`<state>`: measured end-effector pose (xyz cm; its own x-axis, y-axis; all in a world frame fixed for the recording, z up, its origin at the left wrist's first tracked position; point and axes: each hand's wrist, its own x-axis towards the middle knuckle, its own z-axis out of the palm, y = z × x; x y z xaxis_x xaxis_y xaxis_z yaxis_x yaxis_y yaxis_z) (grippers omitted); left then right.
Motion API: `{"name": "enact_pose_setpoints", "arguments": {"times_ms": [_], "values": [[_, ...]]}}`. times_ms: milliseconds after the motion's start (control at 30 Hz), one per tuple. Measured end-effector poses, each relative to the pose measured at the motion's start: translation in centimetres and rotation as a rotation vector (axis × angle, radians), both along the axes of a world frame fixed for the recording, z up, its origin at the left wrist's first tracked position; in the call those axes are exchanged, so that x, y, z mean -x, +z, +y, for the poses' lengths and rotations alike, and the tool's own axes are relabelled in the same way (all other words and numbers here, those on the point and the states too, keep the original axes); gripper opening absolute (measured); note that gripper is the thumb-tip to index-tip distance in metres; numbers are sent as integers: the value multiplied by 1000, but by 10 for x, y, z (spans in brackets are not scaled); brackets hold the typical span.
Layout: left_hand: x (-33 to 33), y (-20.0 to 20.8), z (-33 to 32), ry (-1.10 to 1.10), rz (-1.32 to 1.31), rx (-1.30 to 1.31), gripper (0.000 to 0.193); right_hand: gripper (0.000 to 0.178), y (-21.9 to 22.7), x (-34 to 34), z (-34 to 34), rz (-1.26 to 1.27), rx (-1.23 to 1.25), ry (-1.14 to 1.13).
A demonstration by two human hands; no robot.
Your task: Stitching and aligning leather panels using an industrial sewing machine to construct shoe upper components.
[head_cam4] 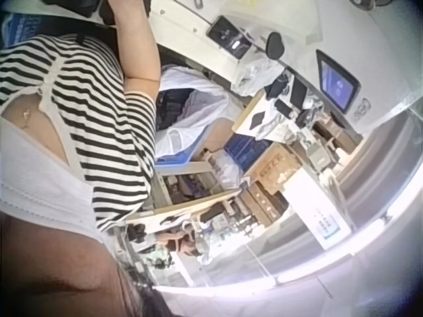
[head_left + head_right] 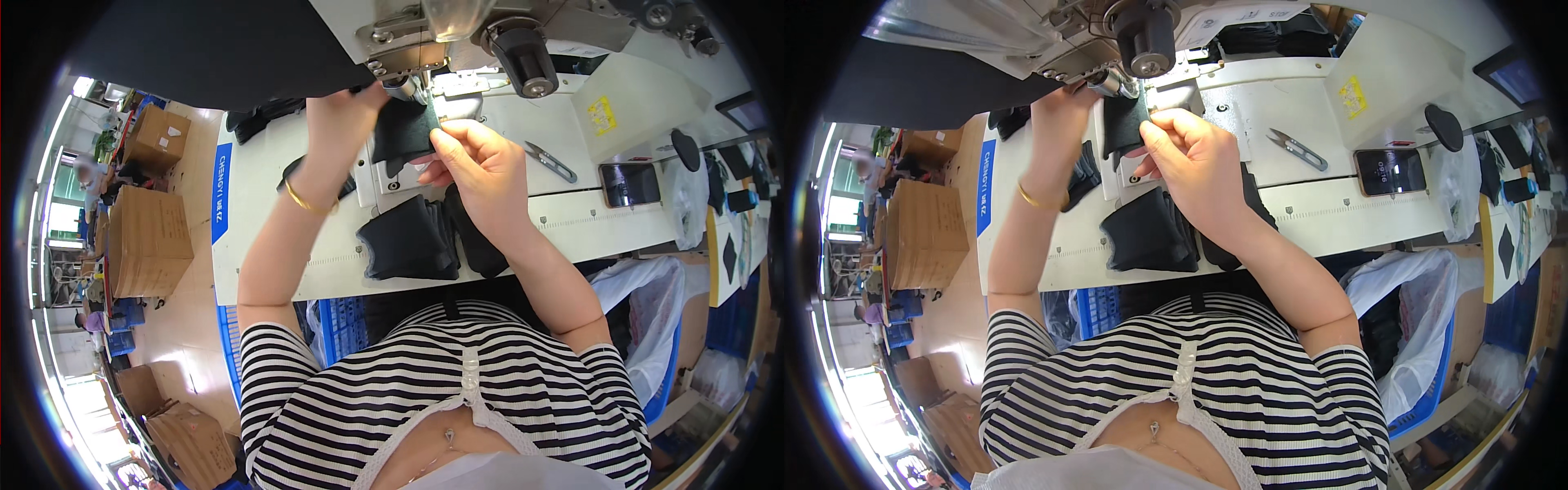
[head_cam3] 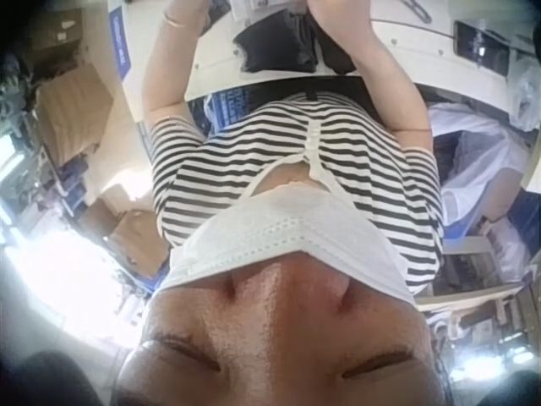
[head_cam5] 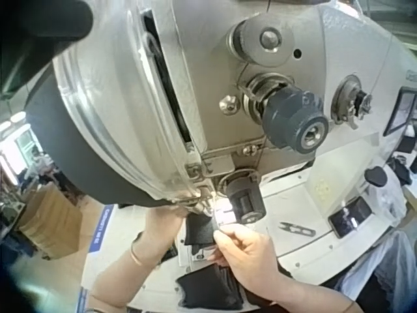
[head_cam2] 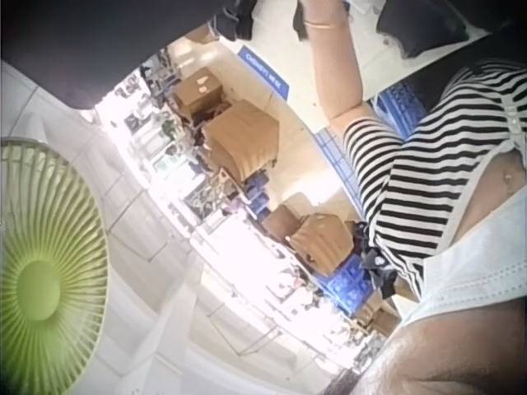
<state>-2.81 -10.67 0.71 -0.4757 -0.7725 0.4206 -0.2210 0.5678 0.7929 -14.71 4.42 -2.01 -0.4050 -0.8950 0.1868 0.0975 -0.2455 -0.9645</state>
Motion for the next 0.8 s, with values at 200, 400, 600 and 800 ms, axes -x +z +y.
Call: {"name": "enact_pose_setpoints", "arguments": {"times_ms": [200, 400, 600, 800], "values": [[-18, -23, 48, -182, 116, 412, 35, 18, 0, 3, 2, 66, 16, -9], [-18, -22, 50, -209, 90, 269, 39, 19, -3, 2, 10, 136, 85, -24], [-17, -20, 50, -242, 101, 71, 39, 20, -1, 7, 12, 88, 40, 38], [-19, -19, 43, -271, 180, 80, 34, 22, 0, 7, 11, 101, 55, 28]]}}
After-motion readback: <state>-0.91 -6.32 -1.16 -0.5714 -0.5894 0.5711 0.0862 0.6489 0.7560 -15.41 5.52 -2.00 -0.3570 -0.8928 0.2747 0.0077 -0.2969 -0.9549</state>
